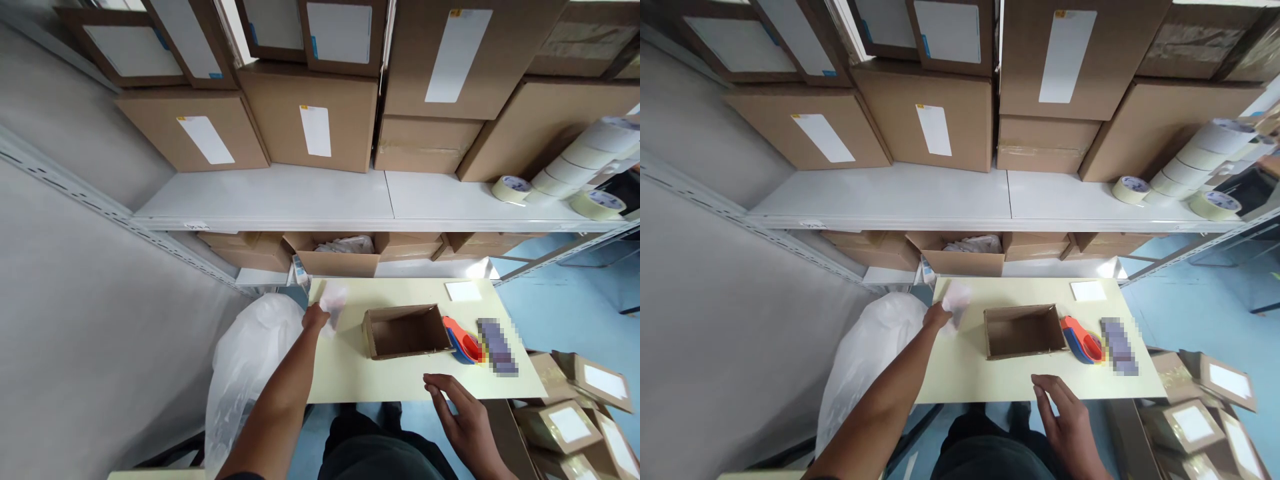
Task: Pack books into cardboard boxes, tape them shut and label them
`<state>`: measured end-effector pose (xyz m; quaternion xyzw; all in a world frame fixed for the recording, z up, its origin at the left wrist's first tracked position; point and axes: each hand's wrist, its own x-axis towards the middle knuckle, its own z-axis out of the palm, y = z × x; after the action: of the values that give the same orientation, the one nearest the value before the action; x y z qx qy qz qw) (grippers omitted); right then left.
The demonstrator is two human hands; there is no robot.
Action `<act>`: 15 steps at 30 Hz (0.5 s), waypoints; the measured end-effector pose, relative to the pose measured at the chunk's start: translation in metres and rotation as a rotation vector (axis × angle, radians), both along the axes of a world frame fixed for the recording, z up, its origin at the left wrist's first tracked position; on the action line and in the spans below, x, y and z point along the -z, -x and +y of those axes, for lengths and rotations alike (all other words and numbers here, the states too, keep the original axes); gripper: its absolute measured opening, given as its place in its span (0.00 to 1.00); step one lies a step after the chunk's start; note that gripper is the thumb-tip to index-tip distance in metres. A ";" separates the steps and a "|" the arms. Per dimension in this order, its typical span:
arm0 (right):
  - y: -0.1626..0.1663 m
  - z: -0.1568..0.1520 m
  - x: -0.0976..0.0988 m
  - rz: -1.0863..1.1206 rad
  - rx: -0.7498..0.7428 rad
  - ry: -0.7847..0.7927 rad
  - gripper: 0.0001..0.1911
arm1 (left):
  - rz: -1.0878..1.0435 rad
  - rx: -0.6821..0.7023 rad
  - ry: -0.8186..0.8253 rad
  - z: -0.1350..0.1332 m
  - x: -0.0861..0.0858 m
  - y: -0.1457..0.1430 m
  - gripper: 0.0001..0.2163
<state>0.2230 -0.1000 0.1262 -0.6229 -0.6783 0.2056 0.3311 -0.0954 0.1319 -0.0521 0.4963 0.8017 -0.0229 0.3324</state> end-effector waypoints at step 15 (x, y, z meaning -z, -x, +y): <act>-0.035 0.034 0.014 -0.138 0.148 0.029 0.17 | -0.575 -0.293 -0.417 -0.054 -0.031 0.004 0.22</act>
<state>0.2580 -0.0664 0.1125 -0.6888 -0.6485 0.1470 0.2888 -0.0991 0.0780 -0.0216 0.4195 0.7256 0.3287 0.4353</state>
